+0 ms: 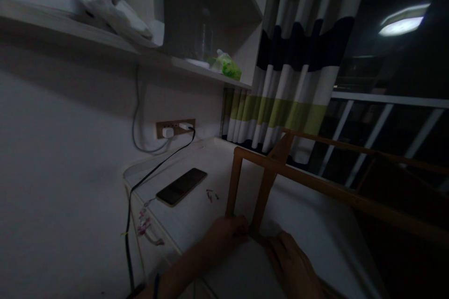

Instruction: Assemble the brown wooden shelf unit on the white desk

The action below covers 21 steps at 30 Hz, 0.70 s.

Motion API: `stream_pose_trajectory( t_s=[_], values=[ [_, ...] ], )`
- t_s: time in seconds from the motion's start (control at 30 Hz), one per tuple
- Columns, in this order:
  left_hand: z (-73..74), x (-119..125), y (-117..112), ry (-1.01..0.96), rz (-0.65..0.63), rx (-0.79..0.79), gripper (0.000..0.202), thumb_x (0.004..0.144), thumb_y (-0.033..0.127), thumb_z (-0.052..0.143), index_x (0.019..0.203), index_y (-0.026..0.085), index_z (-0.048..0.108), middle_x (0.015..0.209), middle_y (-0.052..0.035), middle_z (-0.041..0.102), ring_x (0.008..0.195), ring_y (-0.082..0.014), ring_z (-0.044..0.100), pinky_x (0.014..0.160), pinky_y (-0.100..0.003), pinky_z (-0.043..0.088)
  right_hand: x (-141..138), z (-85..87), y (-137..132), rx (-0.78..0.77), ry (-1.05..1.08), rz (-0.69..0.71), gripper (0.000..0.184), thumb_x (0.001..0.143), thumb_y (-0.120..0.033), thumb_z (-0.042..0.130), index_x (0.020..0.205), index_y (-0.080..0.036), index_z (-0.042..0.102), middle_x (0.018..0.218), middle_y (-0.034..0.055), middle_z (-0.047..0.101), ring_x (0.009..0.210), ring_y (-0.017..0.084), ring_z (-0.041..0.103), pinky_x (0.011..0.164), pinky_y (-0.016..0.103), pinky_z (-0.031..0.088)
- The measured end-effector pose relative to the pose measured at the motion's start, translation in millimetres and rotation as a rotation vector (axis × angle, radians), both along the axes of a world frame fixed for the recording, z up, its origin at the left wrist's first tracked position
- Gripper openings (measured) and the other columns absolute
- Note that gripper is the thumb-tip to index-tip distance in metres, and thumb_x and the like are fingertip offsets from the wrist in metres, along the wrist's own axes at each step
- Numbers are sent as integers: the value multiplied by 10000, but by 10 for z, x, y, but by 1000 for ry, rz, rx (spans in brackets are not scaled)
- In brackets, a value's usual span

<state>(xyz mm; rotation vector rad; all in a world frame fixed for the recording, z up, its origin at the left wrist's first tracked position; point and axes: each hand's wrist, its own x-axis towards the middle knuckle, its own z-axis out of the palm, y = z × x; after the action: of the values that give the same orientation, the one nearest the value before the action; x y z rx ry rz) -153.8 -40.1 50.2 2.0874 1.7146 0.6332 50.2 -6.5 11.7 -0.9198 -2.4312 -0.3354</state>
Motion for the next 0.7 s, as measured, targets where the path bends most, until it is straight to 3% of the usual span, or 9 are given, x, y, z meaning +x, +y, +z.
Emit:
stream_pose_trajectory(
  t_s=[0.27,0.5,0.7],
  values=[
    [6,0,15,32,-40,9,145,739,256,537,879,218,538,854,18,624,797,-128,575,680,-196,409,1,43,0,3,-27,9,310,867,-168,276,882,-180,585,799,61,576,730,156,592,658,264,506],
    [-30,-26,26,82,-2,54,366,727,324,572,1076,234,507,1052,-26,600,932,-169,568,807,-249,415,10,10,12,-121,40,-7,227,817,-211,423,975,-175,582,882,74,588,809,173,590,726,285,503],
    [-12,-53,41,146,-41,55,288,745,341,547,1006,222,562,981,-40,640,897,-208,595,761,-271,441,-190,85,86,-189,41,-18,240,758,-210,513,975,-167,604,994,88,604,940,204,563,816,299,468]
  ],
)
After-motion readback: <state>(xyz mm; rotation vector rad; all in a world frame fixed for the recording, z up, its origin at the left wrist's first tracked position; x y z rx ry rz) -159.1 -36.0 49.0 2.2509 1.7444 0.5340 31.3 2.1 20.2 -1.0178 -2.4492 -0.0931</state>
